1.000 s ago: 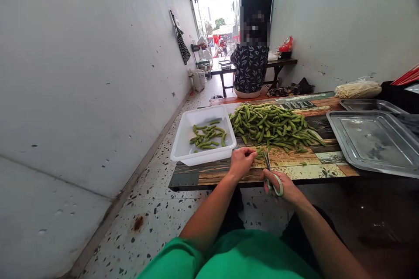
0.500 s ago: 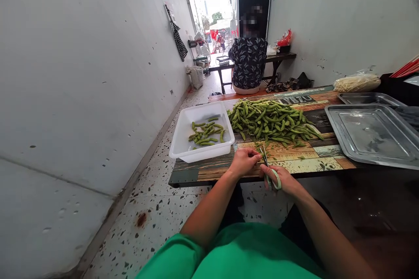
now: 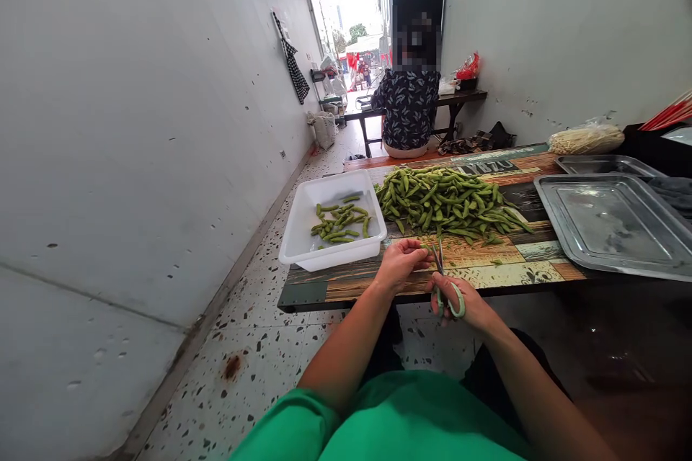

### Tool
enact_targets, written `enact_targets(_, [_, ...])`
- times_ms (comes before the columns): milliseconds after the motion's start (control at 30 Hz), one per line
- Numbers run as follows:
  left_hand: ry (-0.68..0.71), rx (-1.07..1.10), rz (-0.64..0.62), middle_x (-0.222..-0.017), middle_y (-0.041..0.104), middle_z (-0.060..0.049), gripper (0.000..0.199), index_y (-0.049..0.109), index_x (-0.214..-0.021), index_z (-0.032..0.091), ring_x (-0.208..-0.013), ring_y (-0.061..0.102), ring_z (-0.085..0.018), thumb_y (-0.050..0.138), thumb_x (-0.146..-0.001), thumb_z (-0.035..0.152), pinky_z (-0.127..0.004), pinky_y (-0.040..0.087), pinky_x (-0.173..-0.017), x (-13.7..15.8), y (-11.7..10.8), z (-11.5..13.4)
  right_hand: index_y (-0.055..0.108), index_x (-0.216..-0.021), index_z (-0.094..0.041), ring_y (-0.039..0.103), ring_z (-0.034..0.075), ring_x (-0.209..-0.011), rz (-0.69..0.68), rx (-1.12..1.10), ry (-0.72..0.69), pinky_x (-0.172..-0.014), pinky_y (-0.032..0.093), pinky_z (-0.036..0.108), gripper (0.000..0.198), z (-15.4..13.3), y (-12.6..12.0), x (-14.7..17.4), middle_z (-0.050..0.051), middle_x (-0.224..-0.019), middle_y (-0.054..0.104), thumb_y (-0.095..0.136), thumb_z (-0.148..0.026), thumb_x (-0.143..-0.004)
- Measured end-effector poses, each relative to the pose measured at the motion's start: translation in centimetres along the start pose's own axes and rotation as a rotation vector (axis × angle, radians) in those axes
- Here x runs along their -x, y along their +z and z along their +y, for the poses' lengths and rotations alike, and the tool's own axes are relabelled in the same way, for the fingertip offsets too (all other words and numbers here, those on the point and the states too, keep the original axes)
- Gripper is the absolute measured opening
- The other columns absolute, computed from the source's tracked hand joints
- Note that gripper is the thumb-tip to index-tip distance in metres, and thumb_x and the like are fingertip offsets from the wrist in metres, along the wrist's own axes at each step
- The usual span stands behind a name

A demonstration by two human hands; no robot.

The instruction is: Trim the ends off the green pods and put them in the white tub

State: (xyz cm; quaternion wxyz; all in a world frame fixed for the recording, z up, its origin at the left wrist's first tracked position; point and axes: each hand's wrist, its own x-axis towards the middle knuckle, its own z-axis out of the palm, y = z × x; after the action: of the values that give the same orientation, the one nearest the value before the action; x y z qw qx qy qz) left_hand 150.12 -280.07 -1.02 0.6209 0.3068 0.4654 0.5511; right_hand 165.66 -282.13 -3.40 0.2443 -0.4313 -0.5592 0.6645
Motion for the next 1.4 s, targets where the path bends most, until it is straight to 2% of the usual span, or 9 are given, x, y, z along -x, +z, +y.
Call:
enact_targets(500, [-0.035,0.027,0.027,-0.057,0.064,-0.001,0.018,0.055,-0.074,0.011,-0.051,0.059,-0.009,0.072,-0.070,0.007,-0.020,0.046,-0.054,0.8,0.9,0.0,0.056,-0.078,-0.019,0.049,0.012,-0.037,0.063,0.035,-0.014,-0.037,0.043,0.024,0.067,0.0,0.2,0.0,-0.002,-0.048,0.056,0.056,-0.085,-0.068])
enact_targets(667, [0.010,-0.067,0.047,-0.058,0.062,0.001,0.016,0.054,-0.074,0.013,-0.053,0.060,-0.010,0.069,-0.071,0.009,-0.023,0.048,-0.057,1.0,1.2,-0.2,0.056,-0.068,-0.019,0.037,0.008,-0.027,0.128,0.053,-0.028,-0.030,0.029,0.023,0.065,0.2,0.2,-0.1,-0.005,-0.039,0.047,0.059,-0.084,-0.066])
enact_targets(800, [0.446,-0.573,0.333,-0.070,0.065,-0.002,0.006,0.060,-0.084,0.015,-0.065,0.064,-0.015,0.064,-0.079,0.015,-0.029,0.053,-0.069,1.6,-0.2,2.1,0.057,-0.072,-0.018,0.039,0.008,-0.031,0.138,-0.070,-0.035,-0.032,0.032,0.022,0.063,0.4,0.0,-0.1,-0.004,-0.042,0.049,0.064,-0.080,-0.066])
enact_targets(867, [0.699,-0.868,0.573,-0.091,0.070,-0.008,0.016,0.065,-0.097,0.014,-0.088,0.067,-0.020,0.059,-0.082,0.014,-0.035,0.053,-0.087,1.9,-1.3,4.3,0.058,-0.079,-0.018,0.042,0.008,-0.037,0.137,-0.153,-0.019,-0.034,0.037,0.022,0.065,0.3,-0.1,0.0,-0.003,-0.047,0.054,0.063,-0.081,-0.066])
enact_targets(967, [0.812,-1.180,0.810,-0.137,0.055,-0.020,0.045,0.059,-0.125,0.010,-0.133,0.047,-0.032,0.054,-0.081,0.008,-0.049,0.035,-0.113,1.8,-1.9,6.9,0.059,-0.084,-0.016,0.043,0.009,-0.041,0.132,-0.197,0.004,-0.036,0.041,0.022,0.070,-0.1,-0.1,0.2,-0.002,-0.053,0.057,0.063,-0.083,-0.064])
enact_targets(1033, [0.826,-1.331,0.745,-0.149,0.044,-0.021,0.055,0.051,-0.138,0.009,-0.142,0.036,-0.031,0.050,-0.083,0.005,-0.048,0.029,-0.119,1.4,-1.2,6.9,0.060,-0.086,-0.016,0.044,0.008,-0.042,0.112,-0.194,0.005,-0.038,0.044,0.023,0.071,-0.3,0.0,0.3,-0.001,-0.055,0.058,0.064,-0.083,-0.064])
enact_targets(1167, [0.606,-1.653,0.205,-0.125,0.063,-0.016,0.040,0.065,-0.119,0.011,-0.119,0.059,-0.023,0.040,-0.089,0.004,-0.033,0.046,-0.104,-1.1,1.2,3.9,0.059,-0.085,-0.016,0.042,0.008,-0.041,0.151,-0.194,-0.010,-0.036,0.041,0.023,0.072,-0.4,0.2,0.3,-0.002,-0.051,0.056,0.064,-0.084,-0.063])
enact_targets(1267, [0.302,-1.779,0.238,-0.119,0.063,-0.021,0.034,0.066,-0.113,0.004,-0.113,0.061,-0.028,0.041,-0.089,0.005,-0.034,0.050,-0.095,-4.0,1.8,2.0,0.057,-0.083,-0.016,0.040,0.008,-0.039,0.172,-0.183,-0.027,-0.034,0.039,0.022,0.073,0.0,0.1,0.3,-0.003,-0.050,0.055,0.063,-0.086,-0.061])
enact_targets(1400, [0.208,-1.751,0.279,-0.117,0.063,-0.024,0.034,0.068,-0.110,0.002,-0.117,0.059,-0.030,0.041,-0.090,0.003,-0.036,0.048,-0.097,-6.8,0.9,1.5,0.054,-0.083,-0.018,0.040,0.008,-0.039,0.156,-0.195,-0.029,-0.033,0.039,0.022,0.071,0.7,0.0,0.1,-0.003,-0.049,0.056,0.063,-0.085,-0.062])
